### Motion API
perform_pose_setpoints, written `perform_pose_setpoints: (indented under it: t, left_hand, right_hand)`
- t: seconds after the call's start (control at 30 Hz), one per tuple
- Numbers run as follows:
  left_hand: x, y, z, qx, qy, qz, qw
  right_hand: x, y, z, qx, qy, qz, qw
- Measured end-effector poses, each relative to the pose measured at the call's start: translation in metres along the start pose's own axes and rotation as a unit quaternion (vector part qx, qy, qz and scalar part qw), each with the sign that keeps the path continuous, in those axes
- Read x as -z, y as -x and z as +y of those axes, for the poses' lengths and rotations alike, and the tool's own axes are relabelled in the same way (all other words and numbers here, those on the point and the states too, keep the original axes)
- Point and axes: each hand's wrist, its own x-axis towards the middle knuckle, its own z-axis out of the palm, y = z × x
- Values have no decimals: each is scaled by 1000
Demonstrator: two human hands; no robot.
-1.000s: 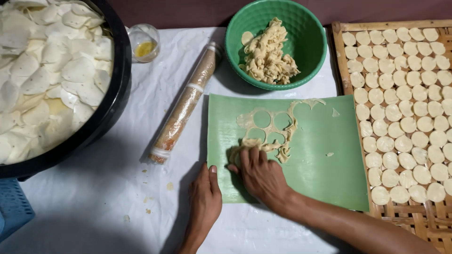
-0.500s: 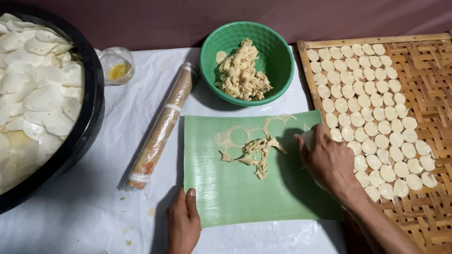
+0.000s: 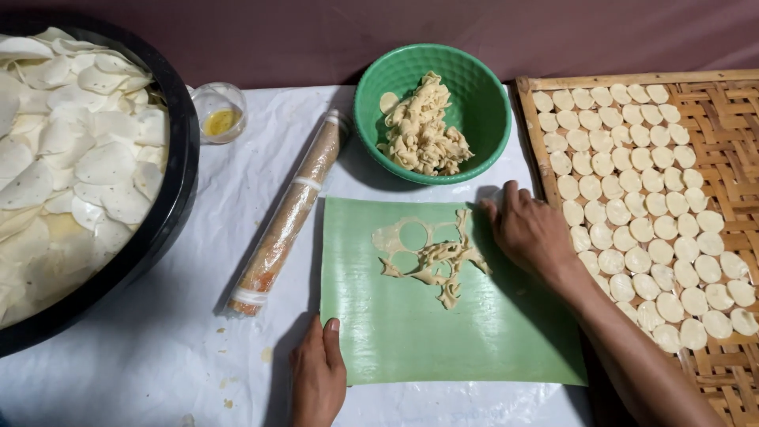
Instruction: The recorder is seen rolling out dough and placing small round cutouts onto a bamboo tray.
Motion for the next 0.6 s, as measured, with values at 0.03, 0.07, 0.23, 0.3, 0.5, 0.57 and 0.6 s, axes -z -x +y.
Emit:
perform_pose_setpoints:
  t: [0.03,0.07,0.23,0.3,0.5,0.57,0.6]
  left_hand:
    - [0,0,0,1,0,-1,1000]
    - [-1,0,0,4,-7,-2,1000]
    - [0,2,5,12,12,-4,1000]
    - [-1,4,3,-17,18,6,1000]
    - [-2,2,2,-21,-9,-12,1000]
    - [-2,4,2,-35,2,-6,999]
    - [-1,3,1,-49,13,0,999]
  right_hand:
    - [4,0,-8,0,0,-1,1000]
    - [8,1,-15,6,-23,-14,1000]
    - [-15,-2,-43,181,-48,-96,978]
    - [6,-9,-48,104,-27,-161,981]
    - [-22,-25,-83,224,-27,-32,974]
    - [-6,-16,-92,264,-32,-71,961]
    - [2,-13,-98,304,-36,-108,946]
